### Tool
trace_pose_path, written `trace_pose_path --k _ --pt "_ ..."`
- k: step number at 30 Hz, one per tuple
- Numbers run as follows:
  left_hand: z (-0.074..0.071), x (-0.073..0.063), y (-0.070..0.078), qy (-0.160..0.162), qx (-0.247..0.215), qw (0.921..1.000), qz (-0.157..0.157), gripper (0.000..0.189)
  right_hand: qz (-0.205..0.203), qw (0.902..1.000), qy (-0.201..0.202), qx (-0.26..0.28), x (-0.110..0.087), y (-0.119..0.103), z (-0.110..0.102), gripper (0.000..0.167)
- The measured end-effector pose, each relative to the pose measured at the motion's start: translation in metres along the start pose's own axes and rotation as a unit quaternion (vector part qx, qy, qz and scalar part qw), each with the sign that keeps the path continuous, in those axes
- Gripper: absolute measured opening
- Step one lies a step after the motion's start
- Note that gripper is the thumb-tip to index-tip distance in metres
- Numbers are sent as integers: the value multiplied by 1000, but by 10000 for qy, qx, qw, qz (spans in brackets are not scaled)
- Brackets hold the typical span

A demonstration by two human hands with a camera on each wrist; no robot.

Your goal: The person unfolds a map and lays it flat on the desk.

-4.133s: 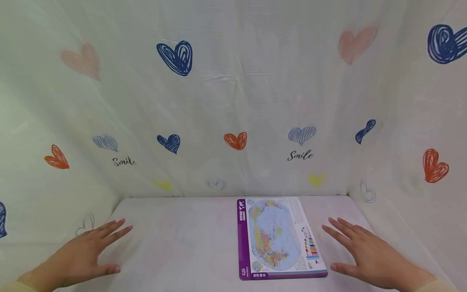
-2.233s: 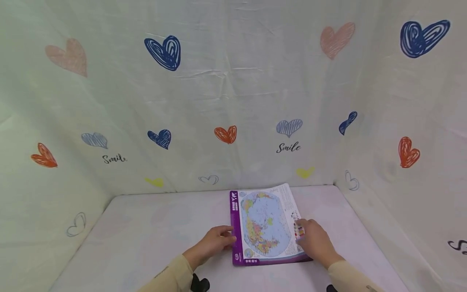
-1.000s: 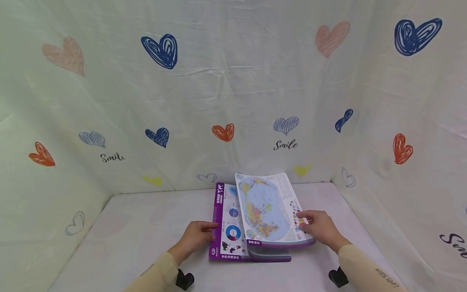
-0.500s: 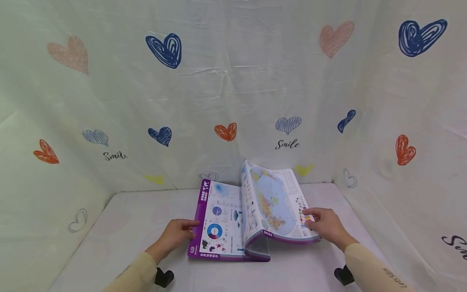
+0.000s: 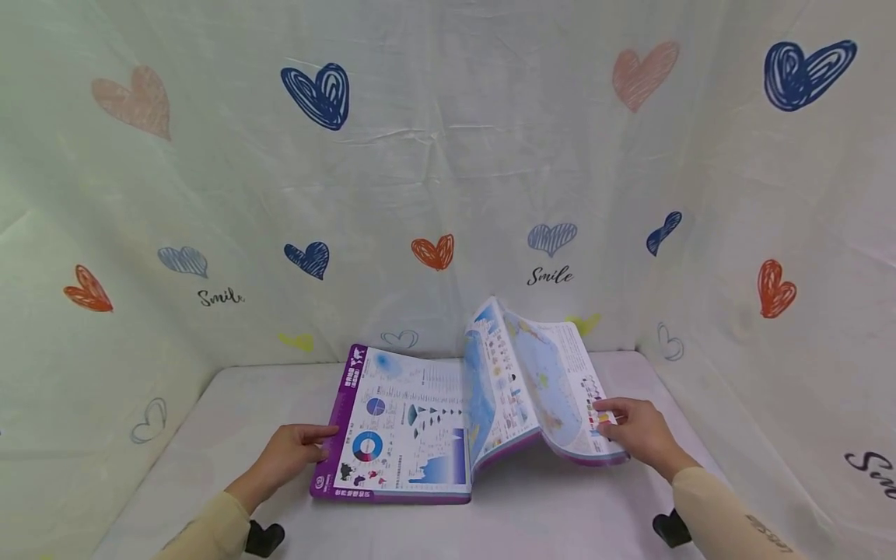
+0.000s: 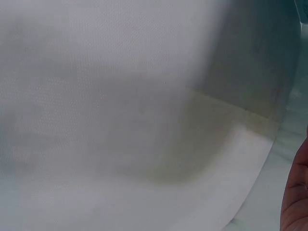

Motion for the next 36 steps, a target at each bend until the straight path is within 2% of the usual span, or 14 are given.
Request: trace_pose_path --k 10,17,24,27,32,36 --pt "-39 0 -28 -16 161 9991 -383 32 -20 9995 107 -311 5 24 -9 39" --pt "-58 -1 -39 -11 415 9984 -392 32 -105 9982 129 -569 5 33 -15 35" --pt "-66 0 -52 65 691 9960 -567 31 -158 9972 119 -726 5 39 -15 34" --pt "-68 1 -56 92 753 9956 -541 32 -149 9963 124 -834 6 42 -15 33" --pt "-70 4 -60 77 771 9950 -632 32 70 9952 64 -977 10 46 -15 33" --pt "-72 5 -63 24 719 9946 -747 31 56 9941 81 -1076 13 48 -14 33"
Point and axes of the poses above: each hand's wrist, its own x-axis towards the middle knuckle, its own z-axis out of the palm, y = z × x, the point moved 1 cm from there along x, towards the middle knuckle, and after that the axes turned 6 degrees about y, right-handed, at the moved point
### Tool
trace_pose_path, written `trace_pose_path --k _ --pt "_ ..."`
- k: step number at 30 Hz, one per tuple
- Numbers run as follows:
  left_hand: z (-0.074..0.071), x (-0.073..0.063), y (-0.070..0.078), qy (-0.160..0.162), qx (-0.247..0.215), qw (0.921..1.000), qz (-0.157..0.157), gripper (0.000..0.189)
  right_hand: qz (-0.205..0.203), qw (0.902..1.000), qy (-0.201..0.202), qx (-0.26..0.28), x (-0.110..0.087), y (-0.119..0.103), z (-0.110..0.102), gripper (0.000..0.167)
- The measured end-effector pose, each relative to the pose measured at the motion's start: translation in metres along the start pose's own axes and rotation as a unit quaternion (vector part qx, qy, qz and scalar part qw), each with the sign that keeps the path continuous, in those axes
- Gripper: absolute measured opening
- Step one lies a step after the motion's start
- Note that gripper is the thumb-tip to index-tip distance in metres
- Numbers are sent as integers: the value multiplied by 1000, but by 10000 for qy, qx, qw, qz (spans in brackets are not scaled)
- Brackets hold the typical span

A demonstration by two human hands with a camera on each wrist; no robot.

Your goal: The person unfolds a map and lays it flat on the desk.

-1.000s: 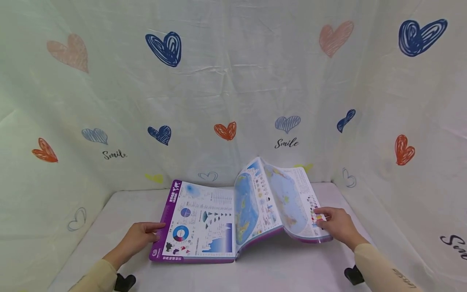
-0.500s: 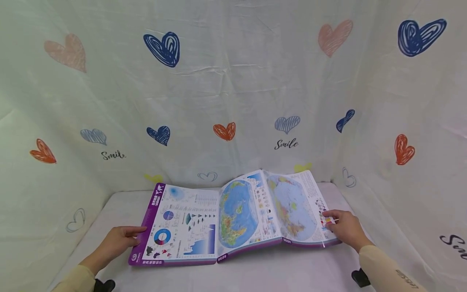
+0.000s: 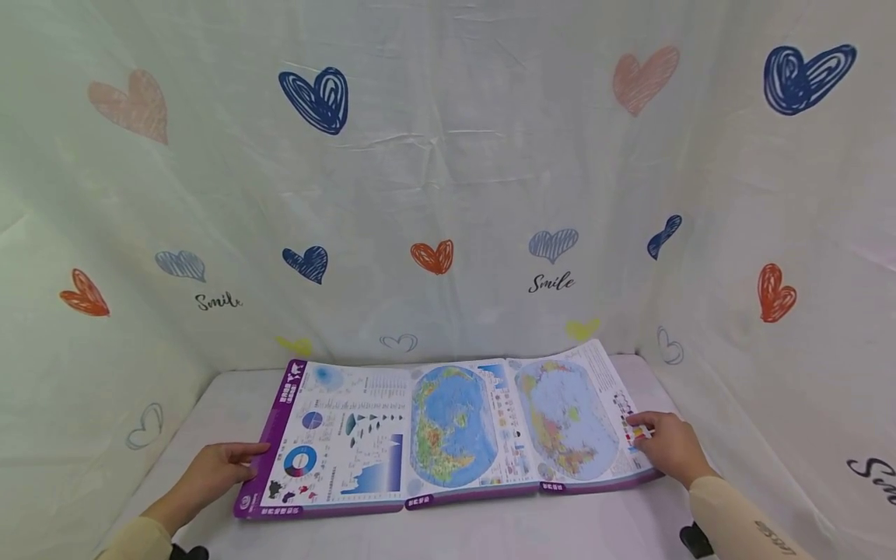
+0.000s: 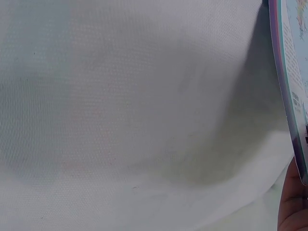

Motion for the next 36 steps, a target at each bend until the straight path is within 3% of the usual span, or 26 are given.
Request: trace_pose_path --k 9,19,25,32,36 --pt "0 -3 -7 -64 -208 9998 8 31 -54 9999 -76 -130 6 6 7 32" --pt "6 4 -1 -200 82 9994 277 34 33 9997 -79 -221 6 17 7 30" --pt "9 8 -1 -318 140 9993 129 33 99 9997 -73 -213 7 18 6 30" --pt "16 8 -6 -330 228 9991 -135 29 -121 9996 -154 -216 10 16 5 29" --pt "16 7 -8 -316 295 9990 -133 30 -220 9992 -216 -242 11 17 6 29"
Point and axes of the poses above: each hand's wrist, its own x-axis towards the middle knuckle, its own z-axis out of the palm, y = z × x, the point moved 1 cm from there along x, towards the middle knuckle, and after that the axes turned 6 degrees about y, right-handed, at the moved point
